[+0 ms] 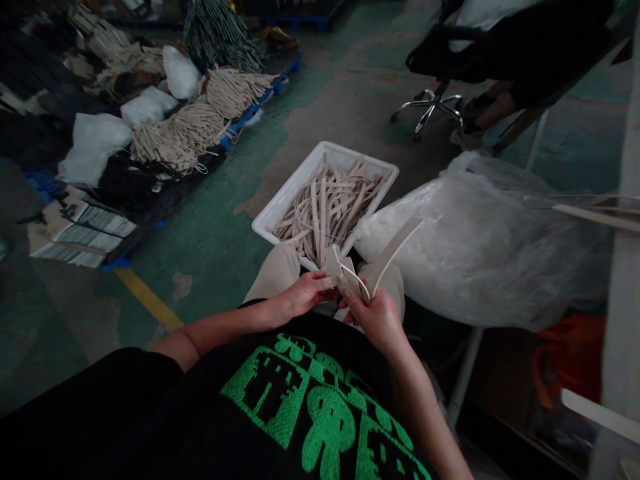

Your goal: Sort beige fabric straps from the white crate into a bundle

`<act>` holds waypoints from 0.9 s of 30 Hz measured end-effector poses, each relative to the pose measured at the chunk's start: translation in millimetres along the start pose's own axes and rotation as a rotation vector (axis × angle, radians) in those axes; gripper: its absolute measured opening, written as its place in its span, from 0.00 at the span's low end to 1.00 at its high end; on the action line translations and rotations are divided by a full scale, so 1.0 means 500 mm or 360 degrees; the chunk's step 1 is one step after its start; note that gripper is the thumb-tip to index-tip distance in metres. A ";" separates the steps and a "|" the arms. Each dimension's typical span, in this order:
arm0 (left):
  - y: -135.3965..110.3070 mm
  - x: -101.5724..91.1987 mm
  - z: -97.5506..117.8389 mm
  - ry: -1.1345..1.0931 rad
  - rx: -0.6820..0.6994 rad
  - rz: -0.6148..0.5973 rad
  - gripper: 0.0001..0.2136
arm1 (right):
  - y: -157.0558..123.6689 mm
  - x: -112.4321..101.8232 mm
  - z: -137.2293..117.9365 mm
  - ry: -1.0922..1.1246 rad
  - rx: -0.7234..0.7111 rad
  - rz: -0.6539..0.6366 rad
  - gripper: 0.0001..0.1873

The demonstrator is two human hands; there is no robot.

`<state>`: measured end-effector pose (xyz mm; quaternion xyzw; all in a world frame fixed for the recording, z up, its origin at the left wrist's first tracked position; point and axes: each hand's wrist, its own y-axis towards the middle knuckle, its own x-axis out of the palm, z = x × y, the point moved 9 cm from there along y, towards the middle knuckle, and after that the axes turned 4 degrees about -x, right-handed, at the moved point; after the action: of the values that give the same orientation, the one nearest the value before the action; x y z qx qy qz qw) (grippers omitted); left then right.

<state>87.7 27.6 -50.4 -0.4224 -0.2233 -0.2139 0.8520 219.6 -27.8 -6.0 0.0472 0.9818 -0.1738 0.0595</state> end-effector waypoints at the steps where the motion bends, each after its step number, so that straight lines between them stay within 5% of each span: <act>1: -0.002 0.012 0.000 0.0019 0.0014 -0.0043 0.22 | 0.010 0.007 -0.009 -0.0017 -0.0022 0.0020 0.20; 8: 0.000 0.022 0.035 -0.0109 0.0099 -0.0064 0.22 | 0.045 0.033 -0.049 0.0064 -0.0047 -0.0012 0.24; 13: 0.013 -0.020 0.059 -0.0283 0.0104 0.0055 0.22 | 0.007 -0.004 -0.038 -0.0032 0.0047 -0.0093 0.28; 17: 0.009 -0.034 0.074 -0.0272 0.0149 0.0103 0.21 | -0.022 -0.046 -0.015 -0.0086 0.0118 0.0099 0.30; 23: -0.005 0.013 0.039 0.0022 0.0083 -0.0060 0.22 | 0.017 -0.011 -0.036 -0.0128 -0.0037 0.0107 0.28; 27: 0.003 -0.026 0.064 -0.0002 0.0148 0.0071 0.22 | 0.018 -0.007 -0.029 -0.0205 -0.0027 -0.0089 0.26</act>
<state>71.6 56.8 -40.9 -0.3874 -0.2240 -0.1841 0.8751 222.5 -14.3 4.8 0.0079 0.9783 -0.1699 0.1182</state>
